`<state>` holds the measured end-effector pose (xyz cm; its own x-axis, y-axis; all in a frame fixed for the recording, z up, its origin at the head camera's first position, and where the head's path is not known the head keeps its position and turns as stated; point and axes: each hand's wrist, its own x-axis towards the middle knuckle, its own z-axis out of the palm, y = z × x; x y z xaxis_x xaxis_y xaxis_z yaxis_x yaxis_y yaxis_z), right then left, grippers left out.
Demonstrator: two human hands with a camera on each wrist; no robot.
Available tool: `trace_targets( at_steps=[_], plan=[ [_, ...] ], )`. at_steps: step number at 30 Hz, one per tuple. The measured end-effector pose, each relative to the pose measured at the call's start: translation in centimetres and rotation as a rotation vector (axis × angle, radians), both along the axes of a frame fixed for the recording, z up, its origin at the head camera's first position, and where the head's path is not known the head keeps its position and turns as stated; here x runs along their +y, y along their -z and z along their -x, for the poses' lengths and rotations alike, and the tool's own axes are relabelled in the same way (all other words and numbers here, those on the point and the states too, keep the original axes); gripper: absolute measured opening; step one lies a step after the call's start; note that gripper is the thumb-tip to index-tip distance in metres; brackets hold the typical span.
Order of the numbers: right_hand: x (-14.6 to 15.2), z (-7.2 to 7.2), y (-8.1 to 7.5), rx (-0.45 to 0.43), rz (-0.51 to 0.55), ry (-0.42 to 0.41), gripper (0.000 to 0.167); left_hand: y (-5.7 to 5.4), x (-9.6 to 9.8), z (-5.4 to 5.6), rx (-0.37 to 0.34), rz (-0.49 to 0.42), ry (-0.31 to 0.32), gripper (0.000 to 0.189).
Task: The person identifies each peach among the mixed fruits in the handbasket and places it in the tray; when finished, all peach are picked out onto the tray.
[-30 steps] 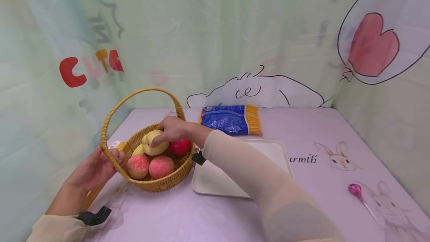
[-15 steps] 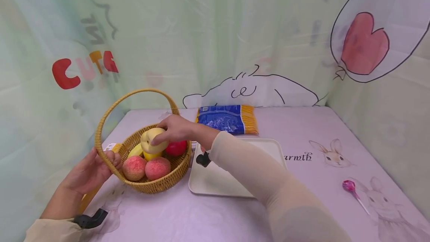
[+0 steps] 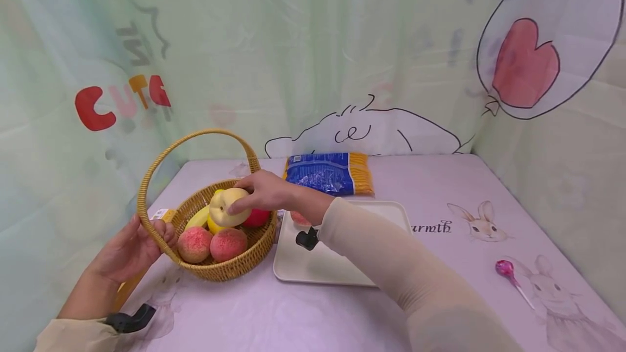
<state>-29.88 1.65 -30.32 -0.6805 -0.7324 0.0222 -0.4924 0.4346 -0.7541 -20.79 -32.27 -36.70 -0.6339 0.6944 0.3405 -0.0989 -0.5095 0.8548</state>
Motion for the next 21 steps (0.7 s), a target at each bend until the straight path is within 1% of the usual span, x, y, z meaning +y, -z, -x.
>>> trace_targets(
  at_steps=[4,8,13,16,21],
  plan=[
    [0.8,-0.1,0.0,-0.048,0.033,0.026,0.052,0.0,0.0,-0.1,-0.003,0.003,-0.007,0.056],
    [1.5,-0.3,0.0,-0.077,0.051,0.057,0.055,0.0,0.0,-0.1,-0.003,0.005,-0.010,0.056],
    [2.5,-0.5,0.0,-0.083,0.065,0.075,0.055,0.0,0.1,-0.2,-0.001,0.003,-0.016,0.054],
    [3.1,-0.6,0.0,-0.076,0.068,0.087,0.053,0.0,0.1,-0.1,0.011,0.002,-0.005,0.055],
    [4.2,-0.8,0.2,-0.086,0.059,0.116,0.056,0.1,0.0,0.0,0.023,-0.005,0.019,0.060]
  ],
)
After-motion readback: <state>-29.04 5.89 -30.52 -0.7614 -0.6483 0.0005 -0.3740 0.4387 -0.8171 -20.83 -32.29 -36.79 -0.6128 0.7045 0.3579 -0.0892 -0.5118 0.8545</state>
